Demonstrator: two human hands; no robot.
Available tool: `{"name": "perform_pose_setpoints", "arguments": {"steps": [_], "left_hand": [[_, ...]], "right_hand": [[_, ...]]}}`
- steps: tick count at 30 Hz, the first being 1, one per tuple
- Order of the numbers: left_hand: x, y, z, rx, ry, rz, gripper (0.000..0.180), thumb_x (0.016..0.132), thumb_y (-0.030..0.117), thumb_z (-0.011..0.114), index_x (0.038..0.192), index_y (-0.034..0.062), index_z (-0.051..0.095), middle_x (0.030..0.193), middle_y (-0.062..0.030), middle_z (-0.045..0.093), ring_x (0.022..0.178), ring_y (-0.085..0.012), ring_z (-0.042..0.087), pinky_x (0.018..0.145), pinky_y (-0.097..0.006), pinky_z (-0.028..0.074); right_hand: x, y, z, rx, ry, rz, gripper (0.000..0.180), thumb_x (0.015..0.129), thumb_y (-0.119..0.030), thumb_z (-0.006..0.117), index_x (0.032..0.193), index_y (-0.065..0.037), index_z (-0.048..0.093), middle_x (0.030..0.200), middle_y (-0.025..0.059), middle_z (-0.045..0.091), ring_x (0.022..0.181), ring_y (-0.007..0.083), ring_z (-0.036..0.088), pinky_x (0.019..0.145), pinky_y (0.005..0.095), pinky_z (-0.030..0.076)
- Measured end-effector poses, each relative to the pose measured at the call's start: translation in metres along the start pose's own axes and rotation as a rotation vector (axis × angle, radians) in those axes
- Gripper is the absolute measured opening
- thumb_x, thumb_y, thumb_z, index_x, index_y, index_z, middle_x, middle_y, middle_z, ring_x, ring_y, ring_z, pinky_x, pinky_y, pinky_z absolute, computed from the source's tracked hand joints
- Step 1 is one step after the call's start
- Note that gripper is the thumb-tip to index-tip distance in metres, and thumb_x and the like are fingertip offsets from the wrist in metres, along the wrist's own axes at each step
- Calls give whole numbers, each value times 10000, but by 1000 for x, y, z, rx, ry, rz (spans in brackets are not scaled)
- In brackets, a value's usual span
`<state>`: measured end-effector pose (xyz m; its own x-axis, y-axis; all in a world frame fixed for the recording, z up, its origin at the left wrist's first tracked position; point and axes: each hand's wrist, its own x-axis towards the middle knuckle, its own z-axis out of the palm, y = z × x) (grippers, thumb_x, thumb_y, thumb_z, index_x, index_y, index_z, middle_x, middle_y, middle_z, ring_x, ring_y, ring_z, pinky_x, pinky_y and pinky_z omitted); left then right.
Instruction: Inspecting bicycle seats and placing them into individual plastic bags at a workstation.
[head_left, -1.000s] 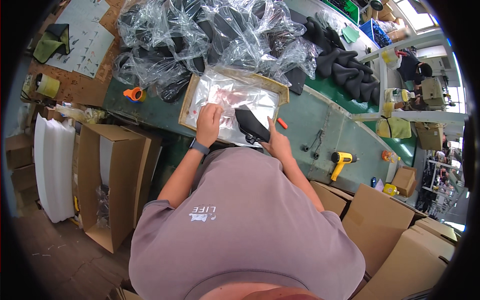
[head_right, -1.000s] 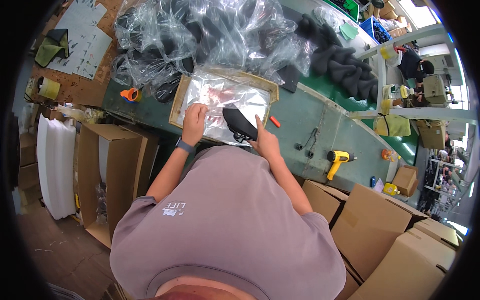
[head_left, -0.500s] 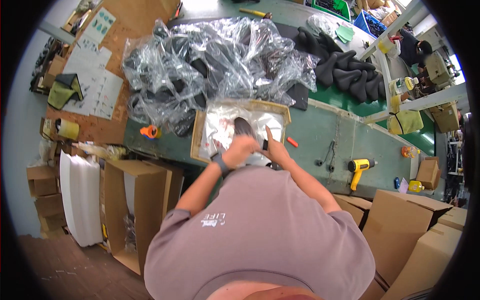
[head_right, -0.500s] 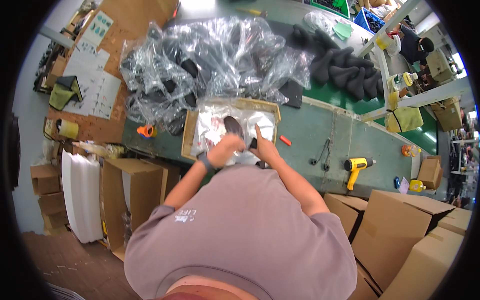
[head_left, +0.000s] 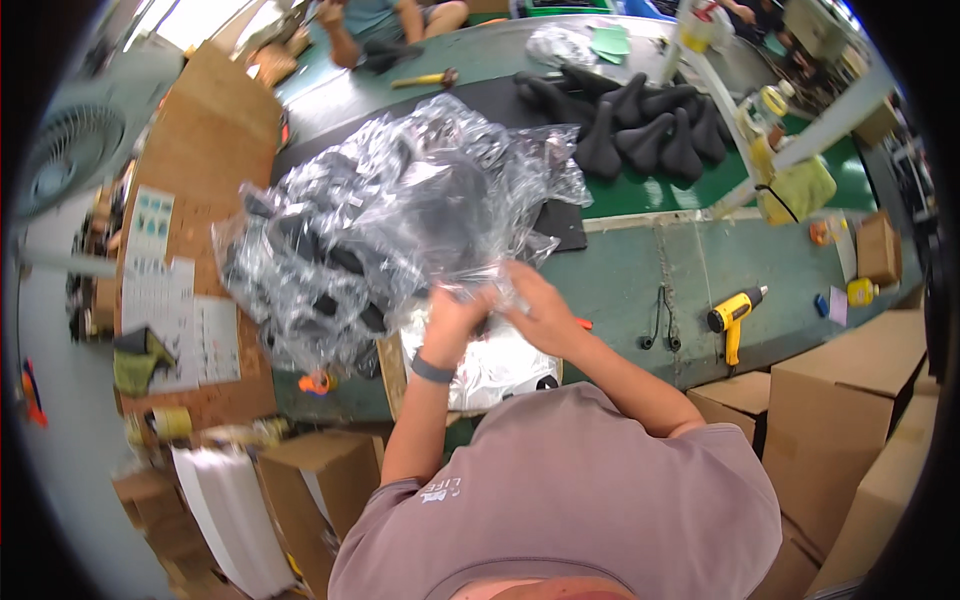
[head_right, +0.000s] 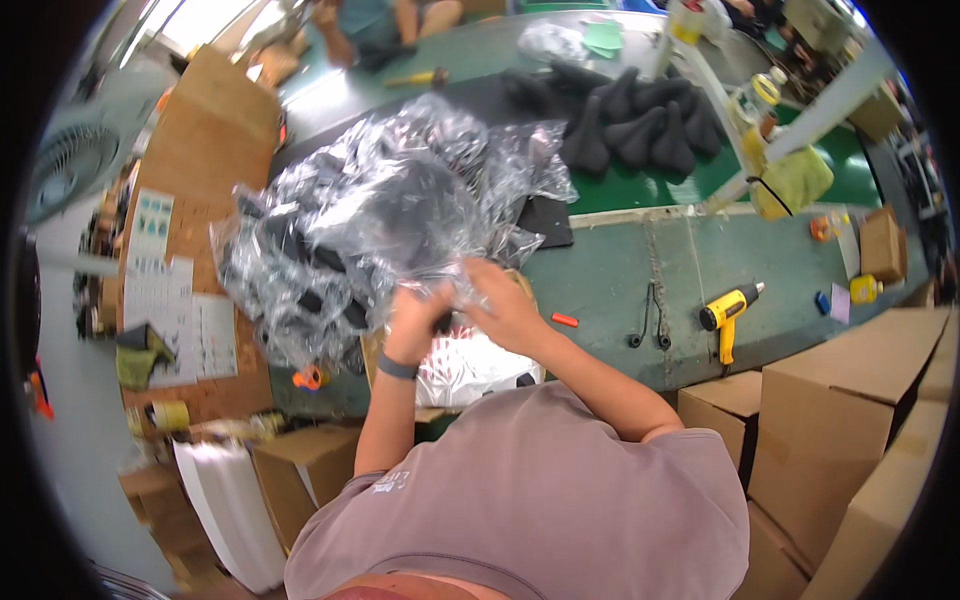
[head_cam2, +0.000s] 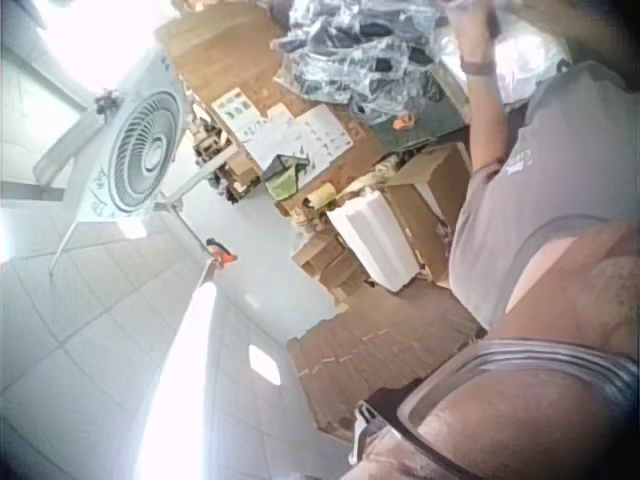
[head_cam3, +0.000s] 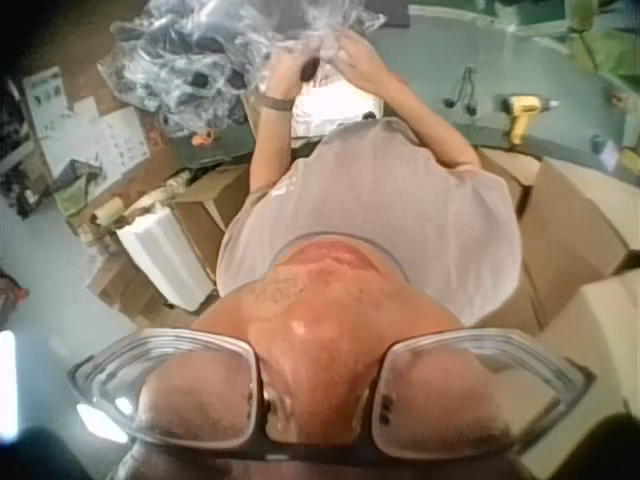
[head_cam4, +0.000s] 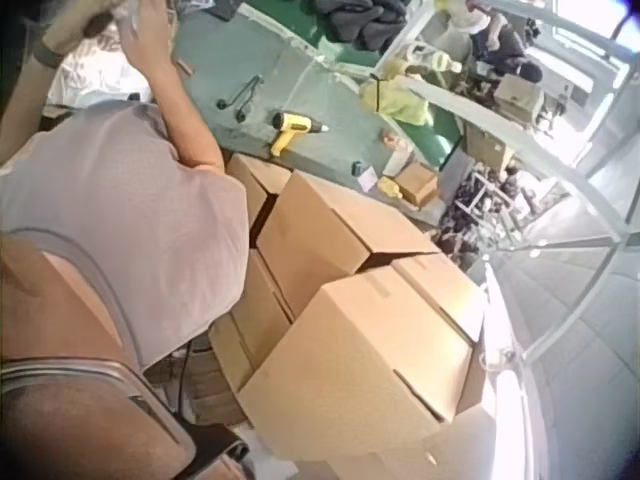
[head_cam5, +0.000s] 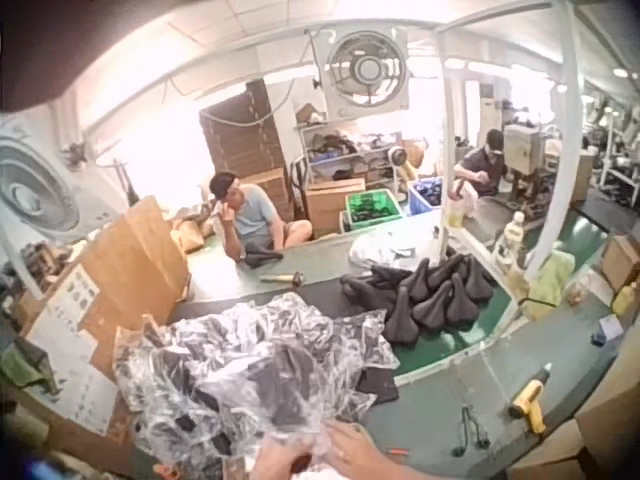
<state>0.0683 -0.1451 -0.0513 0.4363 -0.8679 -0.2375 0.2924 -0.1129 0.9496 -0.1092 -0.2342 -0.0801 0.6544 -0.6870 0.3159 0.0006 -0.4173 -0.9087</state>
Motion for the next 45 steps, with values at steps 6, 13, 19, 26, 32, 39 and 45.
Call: {"name": "perform_pose_setpoints", "arguments": {"steps": [6,13,19,26,32,39,45], "left_hand": [[194,32,-162,-853,88,-47,362,1127,203,694,1358,-68,632,1279,-185,743,1017,-190,753,810,-326,667],[171,-5,-187,-541,486,158,445,1183,136,566,1514,-151,489,1483,-255,648,1340,-286,687,1126,-385,631],[74,-10,-65,393,826,328,655,1117,70,615,1708,9,336,1741,-174,406,1517,-322,524,1209,-474,490],[28,-46,-13,805,375,349,461,981,-13,733,1438,4,683,1505,-167,671,1369,-312,651,1106,-452,555],[41,-49,61,1121,-246,812,588,883,135,886,1434,40,702,1480,-166,706,1431,-407,626,1225,-567,476],[12,-93,145,1158,-1039,144,1228,799,530,973,1704,-37,368,1556,-283,617,1424,-449,616,1214,-470,487],[-43,-252,123,311,-965,-913,536,997,339,843,1367,15,631,1113,-117,775,941,-180,746,865,-338,619]], "right_hand": [[72,109,-78,-230,227,78,482,1046,-223,781,1490,-58,692,1394,205,749,1305,351,707,1140,455,541],[74,447,-182,438,682,1071,907,993,-273,849,1711,-11,361,1450,200,669,1191,301,706,894,457,626],[175,566,-216,1027,1104,889,797,892,-286,974,1515,-69,526,1507,151,636,1319,392,645,1058,590,555],[153,493,-191,312,1249,881,761,828,-364,1020,1434,-51,685,1340,104,750,1176,291,728,960,445,599],[-4,252,-213,-209,833,648,730,843,-256,977,1467,7,708,1336,144,798,1175,233,755,1064,369,574],[-200,92,-217,457,400,684,524,953,-203,911,1403,9,746,1245,73,811,1123,149,748,1031,325,584],[-284,194,-194,-54,499,939,672,1013,-396,843,1496,31,653,1314,188,784,1172,328,752,1044,438,582]]}}
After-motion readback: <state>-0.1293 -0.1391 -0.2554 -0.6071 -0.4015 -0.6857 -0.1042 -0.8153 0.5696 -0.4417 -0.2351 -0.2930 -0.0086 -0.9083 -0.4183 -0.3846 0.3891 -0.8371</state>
